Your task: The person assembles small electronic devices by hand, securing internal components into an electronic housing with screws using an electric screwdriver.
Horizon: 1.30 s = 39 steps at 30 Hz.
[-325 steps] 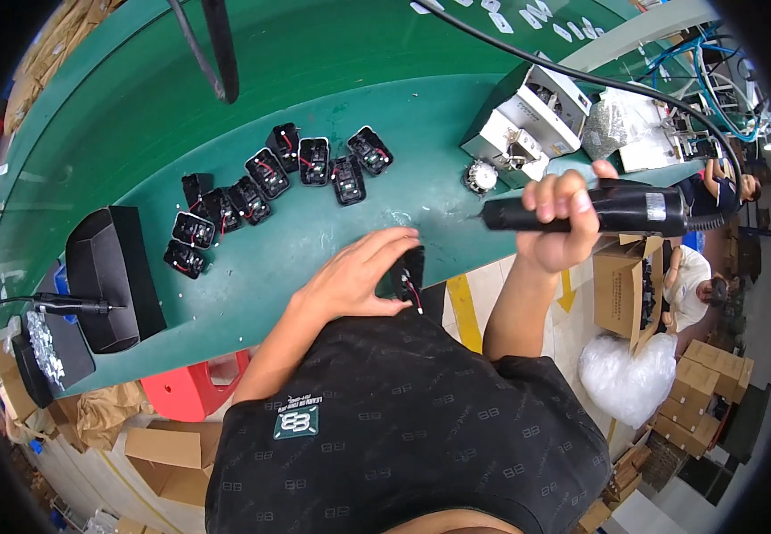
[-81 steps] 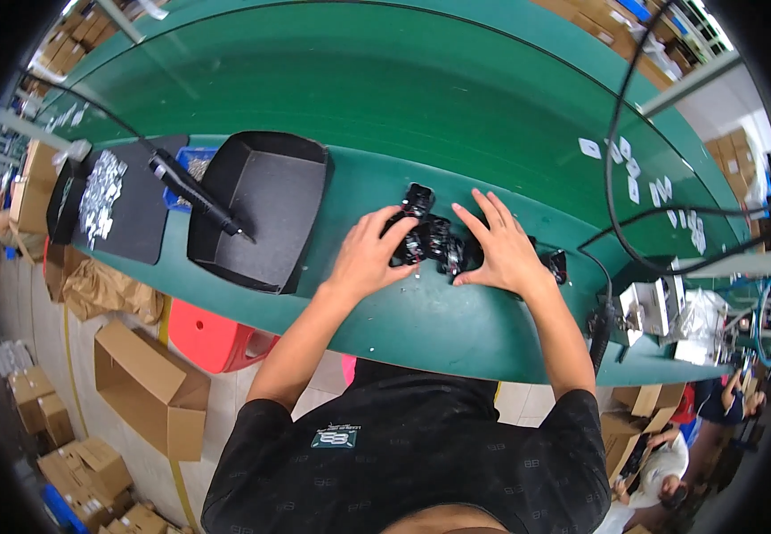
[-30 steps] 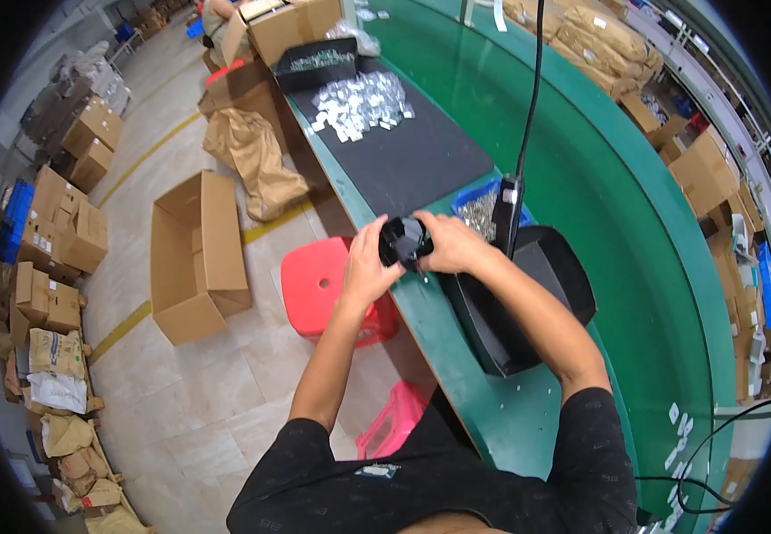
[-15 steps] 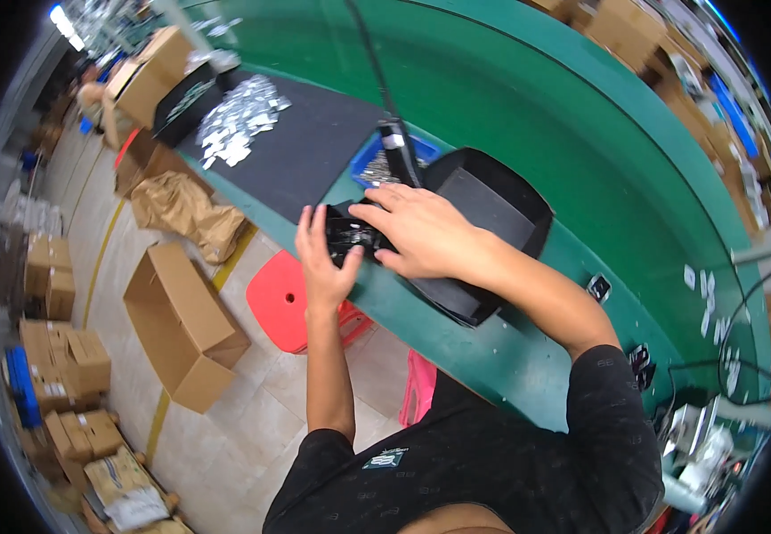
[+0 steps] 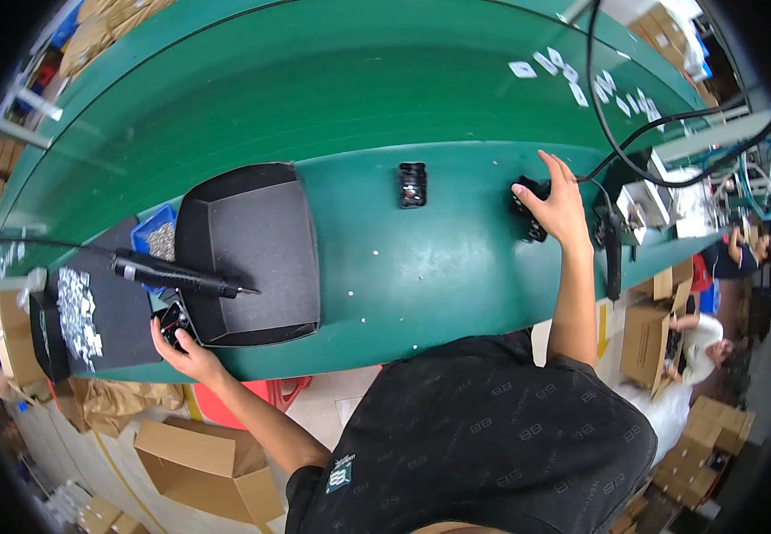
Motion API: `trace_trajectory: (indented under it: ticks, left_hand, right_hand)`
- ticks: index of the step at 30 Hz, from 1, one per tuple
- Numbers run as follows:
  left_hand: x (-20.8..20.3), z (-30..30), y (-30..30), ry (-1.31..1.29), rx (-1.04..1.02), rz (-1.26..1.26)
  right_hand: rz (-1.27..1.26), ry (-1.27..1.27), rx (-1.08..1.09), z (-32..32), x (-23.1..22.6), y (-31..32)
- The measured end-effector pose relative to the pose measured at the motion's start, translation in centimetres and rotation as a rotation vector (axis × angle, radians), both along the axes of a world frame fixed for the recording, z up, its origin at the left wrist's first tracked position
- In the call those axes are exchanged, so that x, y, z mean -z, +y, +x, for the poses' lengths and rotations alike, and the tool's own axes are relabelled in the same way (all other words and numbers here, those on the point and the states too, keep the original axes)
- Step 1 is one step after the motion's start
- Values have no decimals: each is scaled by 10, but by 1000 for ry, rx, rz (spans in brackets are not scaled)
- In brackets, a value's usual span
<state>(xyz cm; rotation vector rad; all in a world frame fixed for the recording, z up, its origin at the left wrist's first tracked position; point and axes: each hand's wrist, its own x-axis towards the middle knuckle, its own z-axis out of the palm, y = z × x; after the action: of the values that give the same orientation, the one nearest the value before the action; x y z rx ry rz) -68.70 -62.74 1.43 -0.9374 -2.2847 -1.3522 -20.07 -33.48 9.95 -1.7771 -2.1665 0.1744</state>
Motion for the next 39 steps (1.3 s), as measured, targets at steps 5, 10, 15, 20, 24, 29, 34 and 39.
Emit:
trace_trajectory:
  ticks: [5,10,15,20,24,29,34,39]
  left_hand:
    - [7,3,-5,101,-8,-29]
    - [-5,15,-2,213,-104,-103]
    - [-29,26,-9,331,-219,83]
    - [-81,100,57,335,135,264]
    - [-114,180,121,175,719,-23]
    - [-109,255,204,83,863,-577]
    - [-79,274,242,68,744,-784]
    - [-38,254,240,193,786,-553]
  right_hand:
    - [-55,-189,96,11,34,-15]
    - [94,103,-80,-7,47,-24]
    - [86,199,-195,-31,50,-30]
    - [42,316,-169,-33,48,-34]
    - [73,269,-221,-30,47,-34]
    - [-32,279,-186,-18,40,-50]
    - [-60,345,-97,2,41,-68]
    - [-30,403,-87,-1,46,-67]
